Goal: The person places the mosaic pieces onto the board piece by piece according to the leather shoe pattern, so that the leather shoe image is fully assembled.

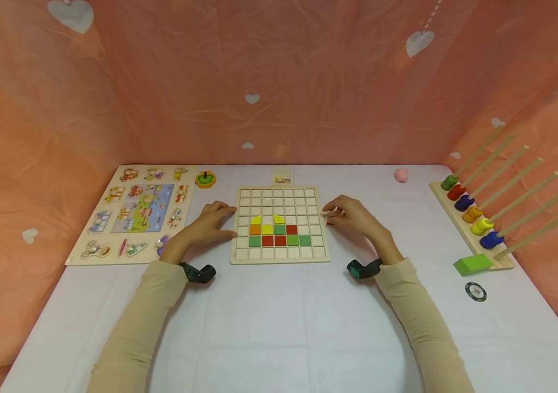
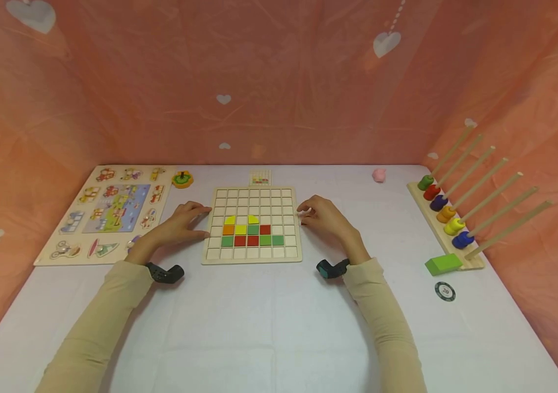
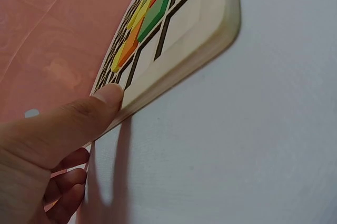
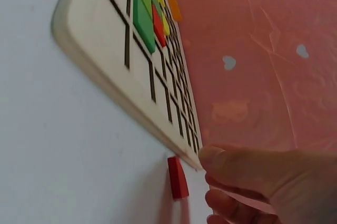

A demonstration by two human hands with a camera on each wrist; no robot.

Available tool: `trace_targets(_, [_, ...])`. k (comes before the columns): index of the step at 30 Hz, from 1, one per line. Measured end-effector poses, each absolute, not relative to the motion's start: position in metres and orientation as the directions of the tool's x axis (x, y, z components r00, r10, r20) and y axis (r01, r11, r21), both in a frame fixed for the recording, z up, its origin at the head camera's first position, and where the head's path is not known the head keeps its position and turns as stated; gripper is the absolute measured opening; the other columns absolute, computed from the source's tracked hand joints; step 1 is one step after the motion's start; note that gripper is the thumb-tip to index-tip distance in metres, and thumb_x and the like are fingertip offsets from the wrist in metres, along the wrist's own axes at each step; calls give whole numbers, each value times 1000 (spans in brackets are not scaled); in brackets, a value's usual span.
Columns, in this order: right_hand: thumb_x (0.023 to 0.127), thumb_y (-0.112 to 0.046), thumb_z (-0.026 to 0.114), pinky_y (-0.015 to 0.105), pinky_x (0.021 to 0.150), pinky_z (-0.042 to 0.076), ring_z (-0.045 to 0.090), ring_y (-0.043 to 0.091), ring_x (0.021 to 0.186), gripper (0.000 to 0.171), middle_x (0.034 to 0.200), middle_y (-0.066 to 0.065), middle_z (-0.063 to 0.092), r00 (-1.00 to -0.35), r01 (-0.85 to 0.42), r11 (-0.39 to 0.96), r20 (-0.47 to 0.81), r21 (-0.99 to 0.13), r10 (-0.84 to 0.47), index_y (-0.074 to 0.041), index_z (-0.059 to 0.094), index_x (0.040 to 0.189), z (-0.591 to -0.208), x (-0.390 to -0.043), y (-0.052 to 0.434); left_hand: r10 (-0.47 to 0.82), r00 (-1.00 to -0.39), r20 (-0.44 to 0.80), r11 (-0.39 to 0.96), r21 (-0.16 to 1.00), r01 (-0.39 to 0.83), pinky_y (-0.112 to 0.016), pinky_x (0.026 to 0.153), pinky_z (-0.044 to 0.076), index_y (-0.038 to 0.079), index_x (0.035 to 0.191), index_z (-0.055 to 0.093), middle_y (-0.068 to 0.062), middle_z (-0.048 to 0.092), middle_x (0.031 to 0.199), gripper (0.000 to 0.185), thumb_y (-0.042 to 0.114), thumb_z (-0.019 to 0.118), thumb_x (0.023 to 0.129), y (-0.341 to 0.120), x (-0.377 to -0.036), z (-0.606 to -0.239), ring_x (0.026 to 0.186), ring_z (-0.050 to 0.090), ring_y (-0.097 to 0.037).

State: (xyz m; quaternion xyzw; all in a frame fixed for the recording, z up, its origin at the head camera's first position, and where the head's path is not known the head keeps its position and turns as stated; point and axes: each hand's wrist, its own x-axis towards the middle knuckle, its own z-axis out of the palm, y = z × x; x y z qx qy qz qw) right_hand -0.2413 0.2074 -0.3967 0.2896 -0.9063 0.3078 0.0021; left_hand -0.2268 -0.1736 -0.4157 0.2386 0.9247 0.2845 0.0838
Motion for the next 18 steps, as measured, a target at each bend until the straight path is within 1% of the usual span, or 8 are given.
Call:
trace_targets(3, [79,4,67,38,74,46,55,29,86,28,102,20,60,-832,-517,658,143,-547,-535,7,65,107,-399,-242,213,489,-872,-20,725,566,393,-51,104,26,-3,138,40,-23,37,132,70,26,71,82,-174,-227,-416,121,30,-37])
trace_targets(7, [80,5,65,37,76,43,53,28,86,23,100,17,61,-837,-508,685,109,-523,-537,5,67,103,-403,-241,215,488,-872,-26,725,569,389,-51,103,26,-3,138,40,-23,37,132,70,26,70,82,-174,-228,-417,120,30,-36])
trace_targets(11, [78,0,70,34,72,43,52,23,80,14,88,10,61,-868,-464,723,100,-512,-487,0,68,92,-403,-240,216,489,-872,-26,723,572,389,-51,103,26,-3,138,40,-23,37,132,70,27,70,82,-174,-228,-417,120,30,-36])
trace_targets(14, [77,-2,73,31,67,43,53,19,73,12,78,6,61,-894,-413,730,91,-545,-438,-2,65,86,-403,-240,217,492,-870,-18,720,570,395,-52,103,26,-3,138,41,-23,38,131,69,26,71,82,-174,-229,-418,119,30,-37])
trace_targets(16, [78,-3,72,30,65,43,53,18,70,12,75,5,60,-902,-400,727,99,-559,-421,-2,64,86,-402,-241,216,493,-870,-14,719,571,398,-53,102,27,-3,137,41,-23,38,131,69,26,71,82,-175,-229,-418,119,31,-37])
trace_targets(18, [80,-4,71,30,66,44,54,18,70,11,76,7,62,-903,-404,716,120,-569,-413,0,67,90,-403,-241,214,491,-871,-13,717,573,396,-53,102,27,-3,137,41,-23,38,131,69,25,71,82,-175,-228,-418,119,31,-37])
